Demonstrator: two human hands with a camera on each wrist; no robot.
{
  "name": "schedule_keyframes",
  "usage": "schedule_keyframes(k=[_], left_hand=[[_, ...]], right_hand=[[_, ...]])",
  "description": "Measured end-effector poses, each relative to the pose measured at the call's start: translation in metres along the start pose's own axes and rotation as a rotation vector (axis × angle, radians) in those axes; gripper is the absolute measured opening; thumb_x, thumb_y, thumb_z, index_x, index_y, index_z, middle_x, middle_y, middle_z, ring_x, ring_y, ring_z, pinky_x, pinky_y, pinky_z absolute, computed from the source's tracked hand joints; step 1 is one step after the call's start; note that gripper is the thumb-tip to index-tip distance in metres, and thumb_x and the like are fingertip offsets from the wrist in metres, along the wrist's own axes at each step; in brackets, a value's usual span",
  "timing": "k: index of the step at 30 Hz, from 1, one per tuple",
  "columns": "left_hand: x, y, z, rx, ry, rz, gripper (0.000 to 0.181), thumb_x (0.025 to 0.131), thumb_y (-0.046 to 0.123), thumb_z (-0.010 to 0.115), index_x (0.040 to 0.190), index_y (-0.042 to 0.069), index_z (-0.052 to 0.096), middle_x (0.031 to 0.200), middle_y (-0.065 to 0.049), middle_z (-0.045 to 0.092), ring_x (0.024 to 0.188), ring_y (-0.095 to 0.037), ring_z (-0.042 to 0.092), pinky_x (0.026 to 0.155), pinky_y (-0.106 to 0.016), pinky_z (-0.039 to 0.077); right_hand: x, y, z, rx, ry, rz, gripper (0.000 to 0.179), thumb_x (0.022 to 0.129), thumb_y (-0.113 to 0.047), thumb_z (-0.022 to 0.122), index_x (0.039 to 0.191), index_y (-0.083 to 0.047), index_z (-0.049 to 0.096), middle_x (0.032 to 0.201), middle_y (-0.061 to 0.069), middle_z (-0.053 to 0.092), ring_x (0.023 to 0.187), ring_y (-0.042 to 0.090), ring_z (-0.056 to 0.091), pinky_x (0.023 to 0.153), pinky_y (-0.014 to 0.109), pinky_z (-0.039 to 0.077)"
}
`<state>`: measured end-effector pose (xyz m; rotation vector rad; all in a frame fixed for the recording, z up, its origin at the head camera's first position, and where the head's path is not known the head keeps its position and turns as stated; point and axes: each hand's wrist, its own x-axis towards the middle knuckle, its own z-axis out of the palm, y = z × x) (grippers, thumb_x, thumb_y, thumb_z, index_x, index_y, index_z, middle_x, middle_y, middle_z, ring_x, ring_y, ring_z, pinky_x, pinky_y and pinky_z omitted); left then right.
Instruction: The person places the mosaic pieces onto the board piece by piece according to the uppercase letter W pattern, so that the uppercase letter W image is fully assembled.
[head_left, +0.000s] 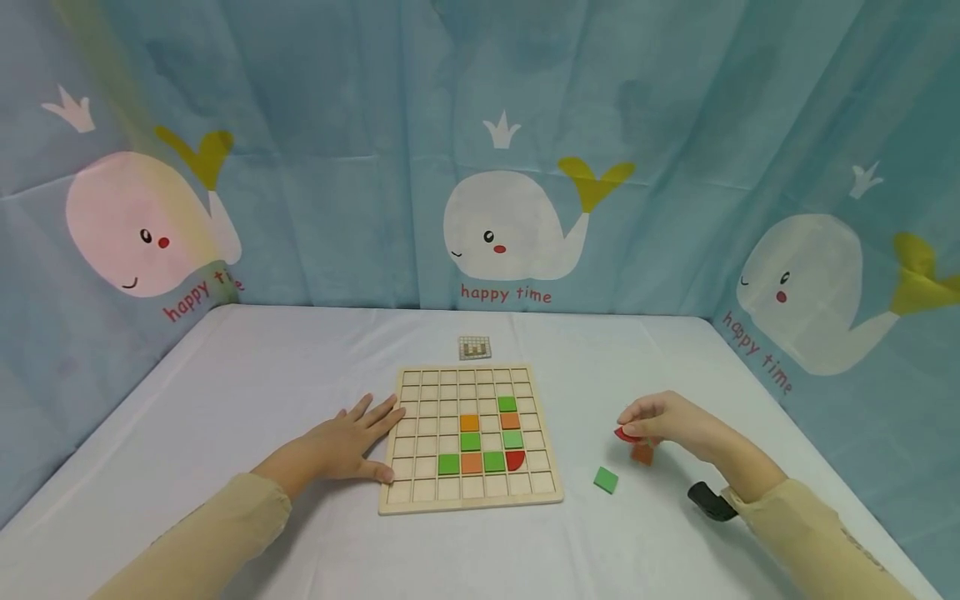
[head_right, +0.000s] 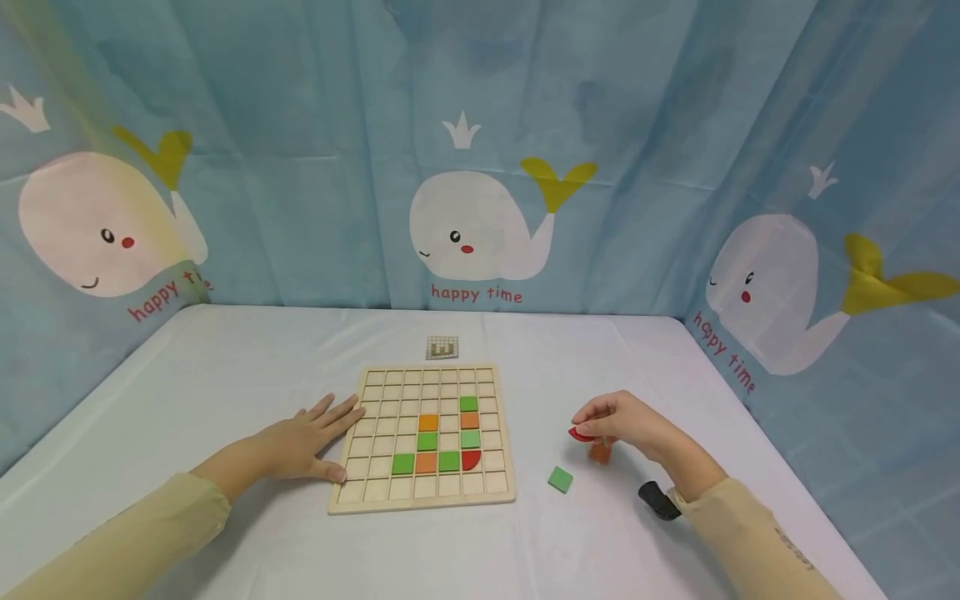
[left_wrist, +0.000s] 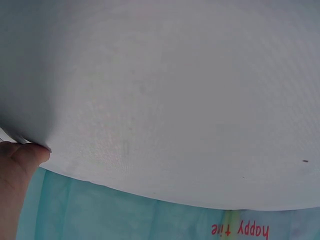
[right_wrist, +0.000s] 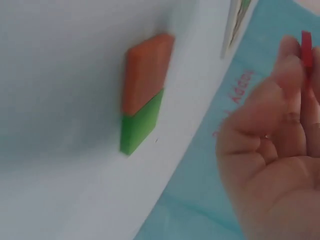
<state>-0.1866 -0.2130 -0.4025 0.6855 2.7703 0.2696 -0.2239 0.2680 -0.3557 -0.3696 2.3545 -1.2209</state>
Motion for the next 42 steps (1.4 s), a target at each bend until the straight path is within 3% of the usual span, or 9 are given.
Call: schedule_keyframes(k=[7,13,19,33,42], left_hand=[[-0.005,0.003,-0.002,-0.019,-0.003,0.006,0.103,0.079,0.07,0.058,0.154,0.006,0.025,0.161,-0.017,0.013,0.142,-0.049,0.011,0.105,-0.068,0.022],[-0.004,0.002,-0.002,-0.01,-0.003,0.0,0.104,0.079,0.071,0.057,0.154,0.007,0.024,0.161,-0.016,0.012,0.143,-0.048,0.01,0.106,-0.067,0.021],[-0.002,0.001,-0.001,-0.008,-0.007,-0.003,0.105,0.079,0.072,0.056,0.155,0.008,0.024,0.161,-0.015,0.012,0.143,-0.048,0.009,0.107,-0.067,0.02],[-0.001,0.003,-0.003,-0.001,-0.013,-0.004,0.104,0.079,0.071,0.057,0.155,0.007,0.023,0.161,-0.016,0.012,0.143,-0.048,0.009,0.107,-0.067,0.021],[-0.001,0.003,-0.002,-0.003,-0.011,-0.01,0.104,0.079,0.071,0.057,0.154,0.008,0.024,0.161,-0.015,0.012,0.143,-0.048,0.01,0.107,-0.067,0.021]], right_hand=[[0.009,-0.014,0.011,0.053,0.035,0.046,0.02,0.094,-0.01,0.065,0.108,0.004,0.065,0.097,0.006,0.066,0.081,0.021,0.061,0.078,0.033,0.052],[0.017,-0.024,0.018,0.11,-0.021,0.023,0.022,0.094,-0.008,0.063,0.111,0.007,0.061,0.088,0.008,0.064,0.075,0.02,0.062,0.075,0.032,0.055],[0.023,-0.032,0.024,0.122,-0.095,-0.013,0.036,0.093,-0.003,0.062,0.124,0.012,0.056,0.087,0.01,0.064,0.074,0.021,0.064,0.075,0.035,0.056],[0.034,-0.051,0.038,0.036,-0.211,-0.04,0.034,0.093,-0.002,0.061,0.125,0.009,0.059,0.084,0.009,0.067,0.078,0.023,0.069,0.076,0.036,0.057],[0.042,-0.064,0.049,-0.044,-0.279,-0.113,0.032,0.092,-0.003,0.064,0.121,0.009,0.06,0.081,0.007,0.064,0.074,0.021,0.068,0.075,0.035,0.057]])
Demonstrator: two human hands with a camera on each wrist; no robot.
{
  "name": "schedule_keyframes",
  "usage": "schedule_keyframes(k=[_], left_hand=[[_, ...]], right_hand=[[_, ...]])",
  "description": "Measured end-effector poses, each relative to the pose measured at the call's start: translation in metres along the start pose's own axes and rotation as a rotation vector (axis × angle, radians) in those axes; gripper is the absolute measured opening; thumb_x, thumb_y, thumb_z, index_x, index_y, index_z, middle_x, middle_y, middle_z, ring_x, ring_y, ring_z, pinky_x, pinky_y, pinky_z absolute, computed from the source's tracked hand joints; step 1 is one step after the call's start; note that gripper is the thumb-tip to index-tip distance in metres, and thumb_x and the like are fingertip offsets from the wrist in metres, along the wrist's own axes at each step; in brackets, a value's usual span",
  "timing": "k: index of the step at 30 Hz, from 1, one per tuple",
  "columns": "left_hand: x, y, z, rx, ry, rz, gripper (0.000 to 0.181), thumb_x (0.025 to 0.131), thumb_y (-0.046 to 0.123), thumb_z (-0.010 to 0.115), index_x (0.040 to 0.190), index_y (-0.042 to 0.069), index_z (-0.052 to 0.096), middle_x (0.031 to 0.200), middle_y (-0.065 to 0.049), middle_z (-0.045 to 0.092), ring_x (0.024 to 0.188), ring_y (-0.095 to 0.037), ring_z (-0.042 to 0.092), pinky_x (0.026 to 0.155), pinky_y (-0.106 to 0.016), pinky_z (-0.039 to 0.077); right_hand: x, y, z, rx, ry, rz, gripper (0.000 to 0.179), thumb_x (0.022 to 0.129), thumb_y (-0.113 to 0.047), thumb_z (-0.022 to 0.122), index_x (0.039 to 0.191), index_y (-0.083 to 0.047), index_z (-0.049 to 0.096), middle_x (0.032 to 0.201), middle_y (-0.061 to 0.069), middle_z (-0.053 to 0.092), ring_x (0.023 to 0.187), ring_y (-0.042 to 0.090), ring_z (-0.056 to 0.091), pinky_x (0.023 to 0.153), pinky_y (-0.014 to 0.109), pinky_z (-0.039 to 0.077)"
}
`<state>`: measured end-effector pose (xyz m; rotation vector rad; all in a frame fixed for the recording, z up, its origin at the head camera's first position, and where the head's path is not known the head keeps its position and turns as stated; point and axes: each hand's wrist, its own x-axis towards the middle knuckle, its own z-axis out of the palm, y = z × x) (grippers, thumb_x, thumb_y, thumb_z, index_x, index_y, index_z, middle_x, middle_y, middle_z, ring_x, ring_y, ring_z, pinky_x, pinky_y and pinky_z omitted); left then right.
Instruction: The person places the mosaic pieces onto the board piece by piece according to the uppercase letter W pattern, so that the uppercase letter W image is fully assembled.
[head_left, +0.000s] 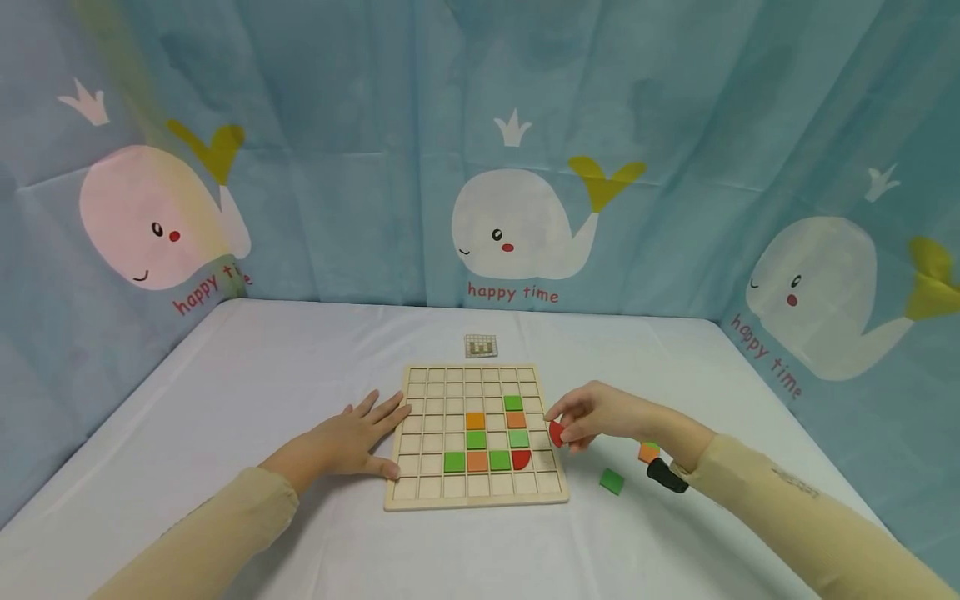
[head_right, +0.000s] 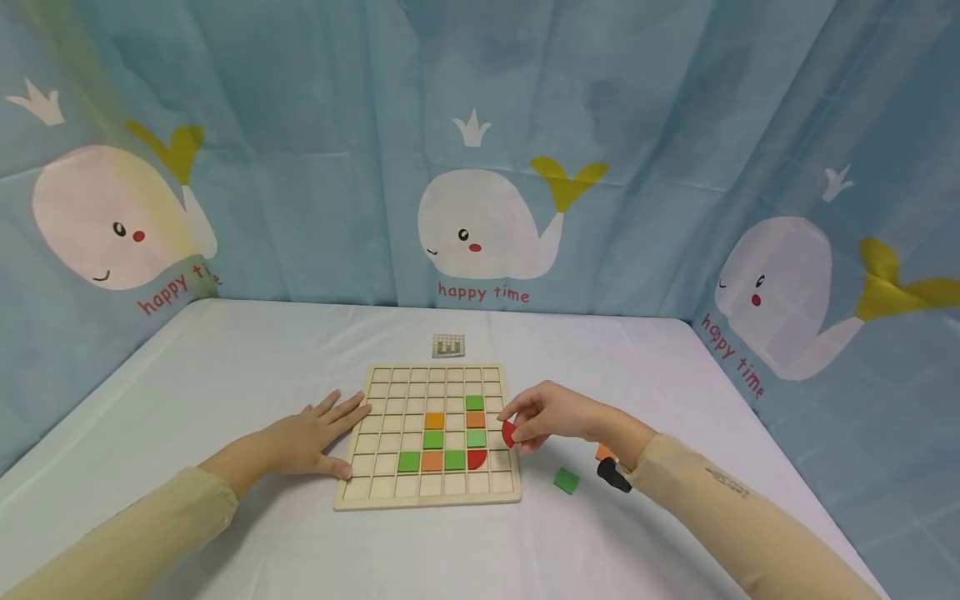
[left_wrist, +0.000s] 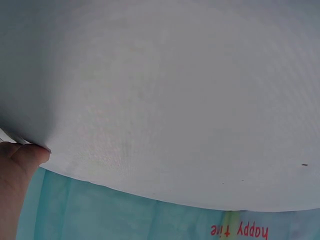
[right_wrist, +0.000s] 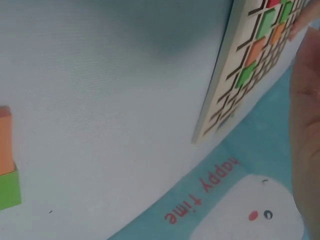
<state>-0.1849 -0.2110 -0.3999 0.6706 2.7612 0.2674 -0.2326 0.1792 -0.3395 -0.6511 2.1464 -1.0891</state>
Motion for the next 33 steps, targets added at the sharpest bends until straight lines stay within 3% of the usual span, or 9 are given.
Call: schedule_keyframes(k=[7,16,22,33], left_hand=[[-0.001,0.002,-0.001,0.006,0.001,-0.01,0.103,0.079,0.07,0.058,0.155,0.008,0.024,0.161,-0.014,0.012,0.144,-0.046,0.01,0.107,-0.066,0.022],[-0.002,0.003,-0.001,0.006,0.002,-0.006,0.103,0.08,0.07,0.058,0.155,0.009,0.024,0.161,-0.013,0.012,0.144,-0.046,0.01,0.107,-0.066,0.022],[-0.002,0.004,-0.003,0.008,-0.005,-0.007,0.102,0.08,0.07,0.058,0.155,0.009,0.024,0.162,-0.013,0.011,0.144,-0.046,0.009,0.107,-0.066,0.021],[-0.001,0.001,-0.002,0.009,-0.005,0.001,0.102,0.08,0.07,0.058,0.155,0.008,0.024,0.161,-0.014,0.011,0.144,-0.046,0.009,0.107,-0.067,0.021]], right_hand=[[0.011,-0.005,0.006,-0.086,-0.045,-0.049,0.029,0.092,-0.003,0.065,0.119,0.004,0.064,0.079,0.005,0.065,0.074,0.021,0.068,0.073,0.034,0.056],[0.026,-0.008,0.015,-0.085,-0.118,-0.112,0.025,0.089,0.002,0.066,0.114,0.005,0.065,0.081,0.004,0.066,0.074,0.029,0.063,0.073,0.037,0.055],[0.036,-0.013,0.02,-0.13,-0.136,-0.166,0.023,0.088,0.002,0.067,0.111,0.004,0.067,0.077,-0.001,0.06,0.07,0.017,0.055,0.069,0.034,0.051],[0.054,-0.026,0.03,-0.222,-0.197,-0.211,0.026,0.089,0.007,0.063,0.114,0.002,0.069,0.079,-0.003,0.063,0.071,0.012,0.057,0.067,0.025,0.05]])
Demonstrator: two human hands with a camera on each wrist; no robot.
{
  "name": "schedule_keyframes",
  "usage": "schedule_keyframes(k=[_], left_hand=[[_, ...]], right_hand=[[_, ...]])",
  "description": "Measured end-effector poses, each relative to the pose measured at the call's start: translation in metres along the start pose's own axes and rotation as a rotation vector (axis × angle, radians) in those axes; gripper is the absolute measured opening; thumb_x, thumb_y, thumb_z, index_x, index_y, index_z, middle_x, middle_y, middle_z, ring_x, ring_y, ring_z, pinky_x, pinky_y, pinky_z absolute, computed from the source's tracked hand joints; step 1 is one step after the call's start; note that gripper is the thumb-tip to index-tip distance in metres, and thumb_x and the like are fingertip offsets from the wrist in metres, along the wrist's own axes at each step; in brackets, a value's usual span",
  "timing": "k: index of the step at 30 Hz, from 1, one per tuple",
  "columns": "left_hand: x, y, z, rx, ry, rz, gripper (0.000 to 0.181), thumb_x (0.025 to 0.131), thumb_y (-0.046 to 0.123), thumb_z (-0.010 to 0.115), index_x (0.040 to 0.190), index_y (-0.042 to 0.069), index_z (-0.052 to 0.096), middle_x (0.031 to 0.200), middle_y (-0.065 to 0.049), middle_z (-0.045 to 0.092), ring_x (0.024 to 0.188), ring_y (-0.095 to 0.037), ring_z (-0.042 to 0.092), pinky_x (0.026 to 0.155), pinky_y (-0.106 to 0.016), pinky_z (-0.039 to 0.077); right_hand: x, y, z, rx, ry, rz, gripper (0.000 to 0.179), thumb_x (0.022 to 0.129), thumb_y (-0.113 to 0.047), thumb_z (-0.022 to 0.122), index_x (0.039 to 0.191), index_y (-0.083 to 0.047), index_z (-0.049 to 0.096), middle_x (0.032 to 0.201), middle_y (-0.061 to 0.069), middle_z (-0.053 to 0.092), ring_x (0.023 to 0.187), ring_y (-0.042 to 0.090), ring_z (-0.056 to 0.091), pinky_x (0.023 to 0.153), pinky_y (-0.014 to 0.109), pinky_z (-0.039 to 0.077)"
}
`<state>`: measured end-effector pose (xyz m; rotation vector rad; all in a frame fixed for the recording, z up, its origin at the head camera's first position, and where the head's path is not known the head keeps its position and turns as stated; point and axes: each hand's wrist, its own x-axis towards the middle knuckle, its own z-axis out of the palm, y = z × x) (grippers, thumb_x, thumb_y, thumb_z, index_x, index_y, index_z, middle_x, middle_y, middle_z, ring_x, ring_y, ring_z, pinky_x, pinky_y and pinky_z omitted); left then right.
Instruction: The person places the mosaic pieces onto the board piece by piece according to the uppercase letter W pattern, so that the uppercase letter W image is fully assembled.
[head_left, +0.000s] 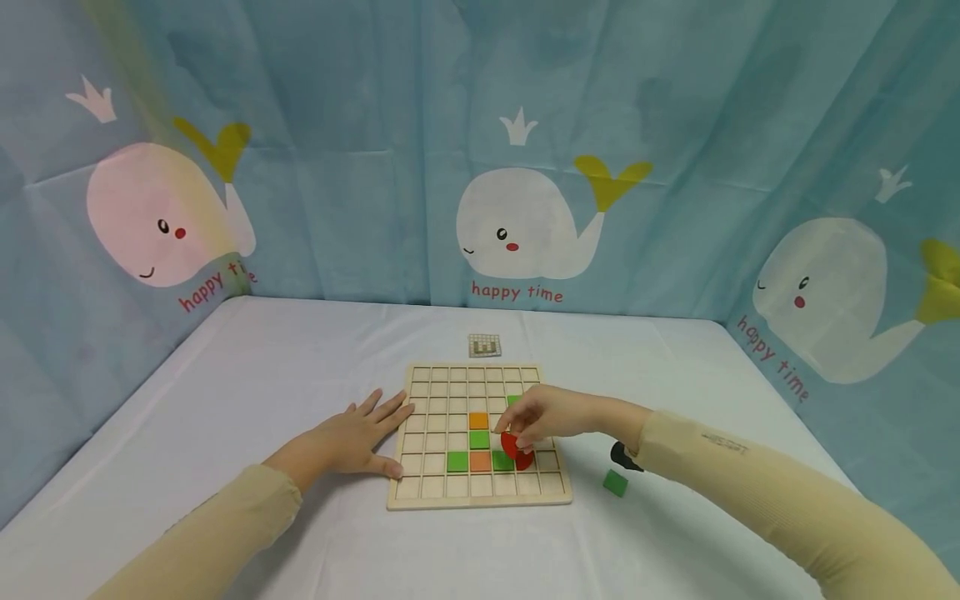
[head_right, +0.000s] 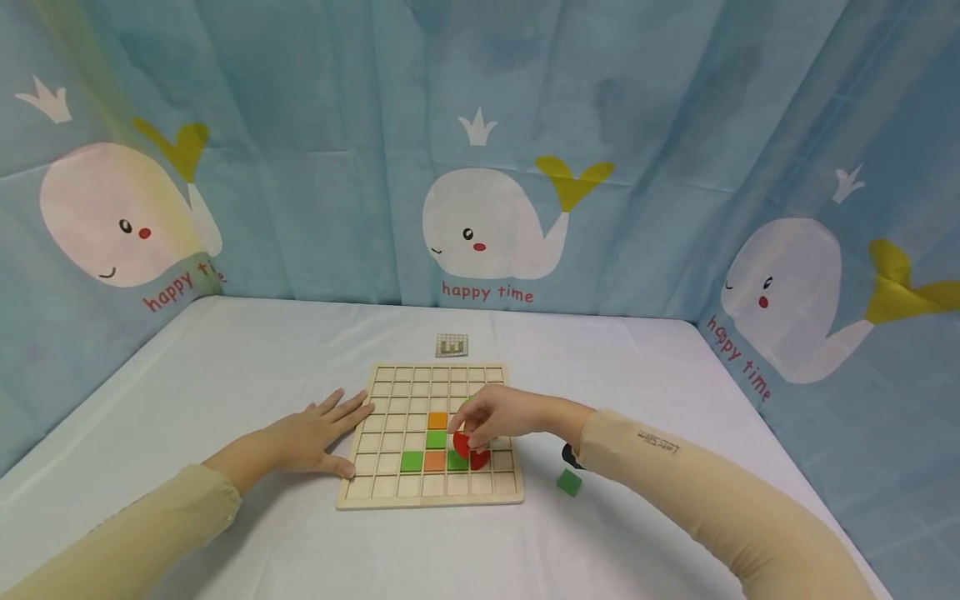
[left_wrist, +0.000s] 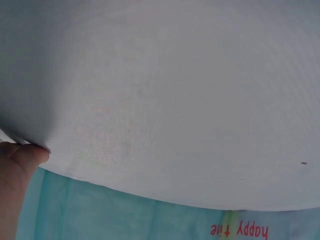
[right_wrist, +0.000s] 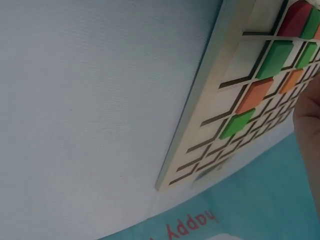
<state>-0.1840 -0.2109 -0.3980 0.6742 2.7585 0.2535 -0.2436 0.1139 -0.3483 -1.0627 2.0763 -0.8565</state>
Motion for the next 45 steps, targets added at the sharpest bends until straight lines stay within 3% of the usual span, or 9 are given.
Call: schedule_keyframes(k=[15,21,25,34,45], left_hand=[[-0.001,0.002,-0.003,-0.004,-0.001,-0.001,0.102,0.081,0.069,0.058,0.154,0.007,0.024,0.161,-0.015,0.012,0.144,-0.047,0.01,0.107,-0.067,0.021],[0.0,0.001,-0.001,-0.008,-0.001,0.0,0.103,0.08,0.069,0.058,0.155,0.008,0.024,0.161,-0.014,0.012,0.144,-0.046,0.009,0.107,-0.067,0.021],[0.001,0.001,-0.001,-0.004,-0.002,-0.005,0.103,0.08,0.07,0.058,0.155,0.008,0.024,0.161,-0.014,0.012,0.144,-0.046,0.01,0.107,-0.066,0.022],[0.001,0.001,-0.002,0.008,-0.007,-0.017,0.103,0.079,0.071,0.057,0.155,0.009,0.024,0.161,-0.013,0.012,0.144,-0.046,0.01,0.107,-0.066,0.022],[-0.001,0.003,-0.003,0.007,0.0,-0.009,0.101,0.08,0.069,0.06,0.154,0.008,0.026,0.161,-0.014,0.014,0.143,-0.047,0.011,0.107,-0.066,0.023]], right_hand=[[0.028,-0.005,0.004,-0.049,-0.078,-0.061,0.023,0.088,0.003,0.069,0.111,0.002,0.069,0.085,-0.005,0.066,0.077,0.005,0.058,0.073,0.022,0.052],[0.038,-0.007,0.005,-0.034,-0.112,-0.095,0.023,0.088,0.005,0.067,0.111,0.002,0.07,0.083,0.001,0.067,0.072,0.006,0.056,0.069,0.022,0.051],[0.046,-0.009,0.007,-0.035,-0.123,-0.115,0.023,0.089,0.006,0.066,0.112,0.002,0.07,0.083,0.003,0.068,0.075,0.006,0.057,0.073,0.022,0.051],[0.069,-0.019,0.015,-0.055,-0.155,-0.069,0.023,0.091,0.002,0.066,0.112,-0.001,0.071,0.078,-0.005,0.063,0.072,0.005,0.051,0.07,0.019,0.047],[0.089,-0.025,0.026,-0.106,-0.16,-0.081,0.024,0.09,0.001,0.067,0.113,-0.004,0.072,0.084,-0.006,0.064,0.075,0.004,0.052,0.074,0.018,0.047]])
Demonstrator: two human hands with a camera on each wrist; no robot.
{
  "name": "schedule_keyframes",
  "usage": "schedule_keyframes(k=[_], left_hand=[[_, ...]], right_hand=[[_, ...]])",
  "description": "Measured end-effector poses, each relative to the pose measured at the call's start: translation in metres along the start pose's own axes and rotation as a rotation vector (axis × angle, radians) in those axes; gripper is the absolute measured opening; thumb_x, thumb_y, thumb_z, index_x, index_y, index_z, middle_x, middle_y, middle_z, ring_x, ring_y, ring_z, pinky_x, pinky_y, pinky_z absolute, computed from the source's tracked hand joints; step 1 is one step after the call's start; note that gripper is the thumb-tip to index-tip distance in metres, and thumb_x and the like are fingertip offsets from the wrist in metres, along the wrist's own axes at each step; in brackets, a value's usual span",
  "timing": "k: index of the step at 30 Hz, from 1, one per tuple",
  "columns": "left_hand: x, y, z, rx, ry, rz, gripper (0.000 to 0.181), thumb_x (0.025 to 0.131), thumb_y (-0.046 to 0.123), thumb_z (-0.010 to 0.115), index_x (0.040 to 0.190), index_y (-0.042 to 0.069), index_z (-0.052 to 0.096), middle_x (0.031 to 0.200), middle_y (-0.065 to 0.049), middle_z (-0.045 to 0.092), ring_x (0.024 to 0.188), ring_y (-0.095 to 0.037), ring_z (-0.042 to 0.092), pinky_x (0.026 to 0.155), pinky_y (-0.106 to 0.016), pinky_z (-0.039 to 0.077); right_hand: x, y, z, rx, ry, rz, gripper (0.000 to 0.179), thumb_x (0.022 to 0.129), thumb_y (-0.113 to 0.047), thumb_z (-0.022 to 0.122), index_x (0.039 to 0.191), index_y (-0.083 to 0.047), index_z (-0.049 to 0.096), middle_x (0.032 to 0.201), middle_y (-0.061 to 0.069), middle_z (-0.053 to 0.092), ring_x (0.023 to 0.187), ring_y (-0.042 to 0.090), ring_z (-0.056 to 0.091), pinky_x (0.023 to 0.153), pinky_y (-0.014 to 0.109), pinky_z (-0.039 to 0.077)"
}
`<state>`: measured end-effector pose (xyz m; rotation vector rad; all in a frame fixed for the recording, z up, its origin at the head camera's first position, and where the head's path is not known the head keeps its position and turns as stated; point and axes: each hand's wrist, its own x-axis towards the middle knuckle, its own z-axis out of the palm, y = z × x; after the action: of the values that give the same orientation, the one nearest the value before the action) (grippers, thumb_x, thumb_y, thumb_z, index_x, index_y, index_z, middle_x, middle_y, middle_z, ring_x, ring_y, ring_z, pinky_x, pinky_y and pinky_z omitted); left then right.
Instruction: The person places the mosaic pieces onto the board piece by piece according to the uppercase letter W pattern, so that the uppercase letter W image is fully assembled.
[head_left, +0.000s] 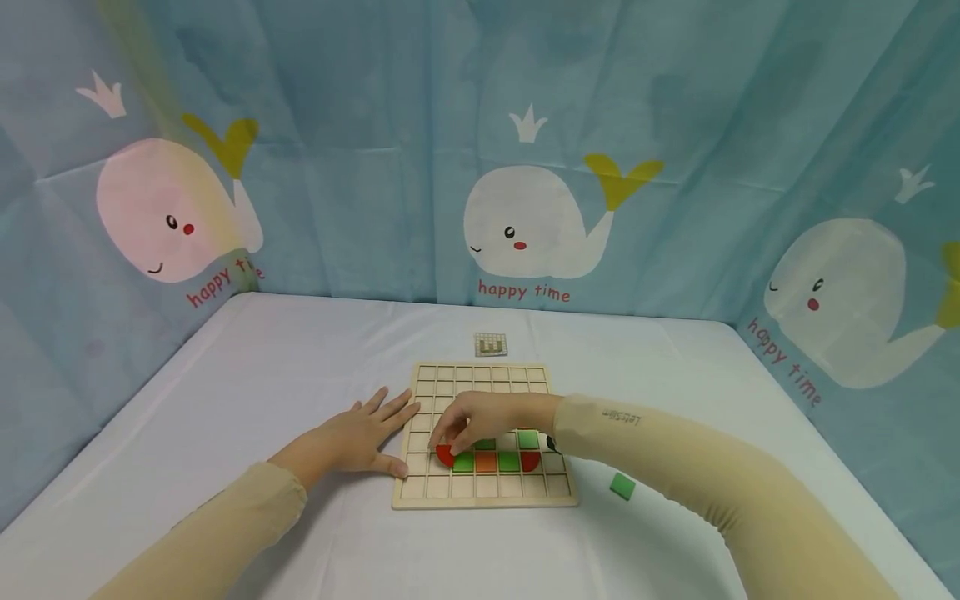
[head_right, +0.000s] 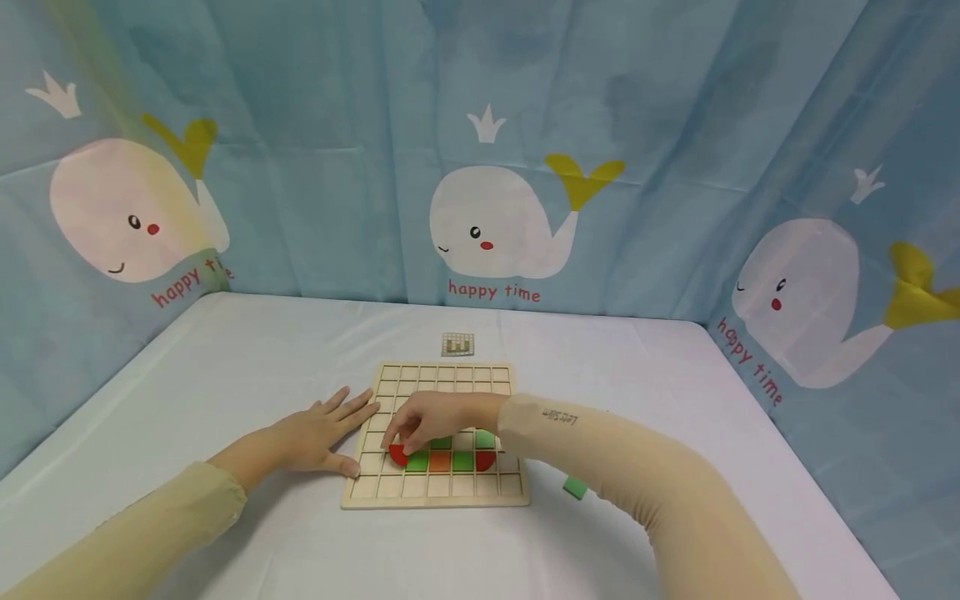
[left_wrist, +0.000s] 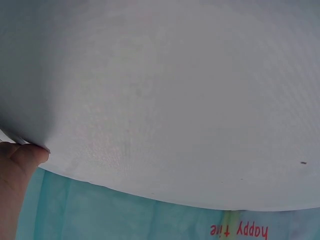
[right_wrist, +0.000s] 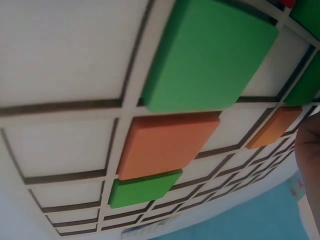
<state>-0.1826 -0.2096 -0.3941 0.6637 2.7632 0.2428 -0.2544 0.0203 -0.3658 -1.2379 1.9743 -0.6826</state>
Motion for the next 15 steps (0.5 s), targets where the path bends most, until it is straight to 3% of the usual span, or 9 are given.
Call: schedule_keyframes(k=[15], left_hand=[[-0.0012,0.0021,-0.0028,0.003,0.002,0.008,0.1,0.081,0.066,0.061,0.154,0.007,0.027,0.161,-0.015,0.015,0.143,-0.048,0.012,0.106,-0.066,0.024]], right_hand=[[0.0062,-0.0025,0.0036,-0.09,-0.028,-0.014,0.024,0.091,0.0,0.067,0.114,-0.003,0.072,0.079,-0.009,0.061,0.072,0.002,0.049,0.071,0.015,0.045]])
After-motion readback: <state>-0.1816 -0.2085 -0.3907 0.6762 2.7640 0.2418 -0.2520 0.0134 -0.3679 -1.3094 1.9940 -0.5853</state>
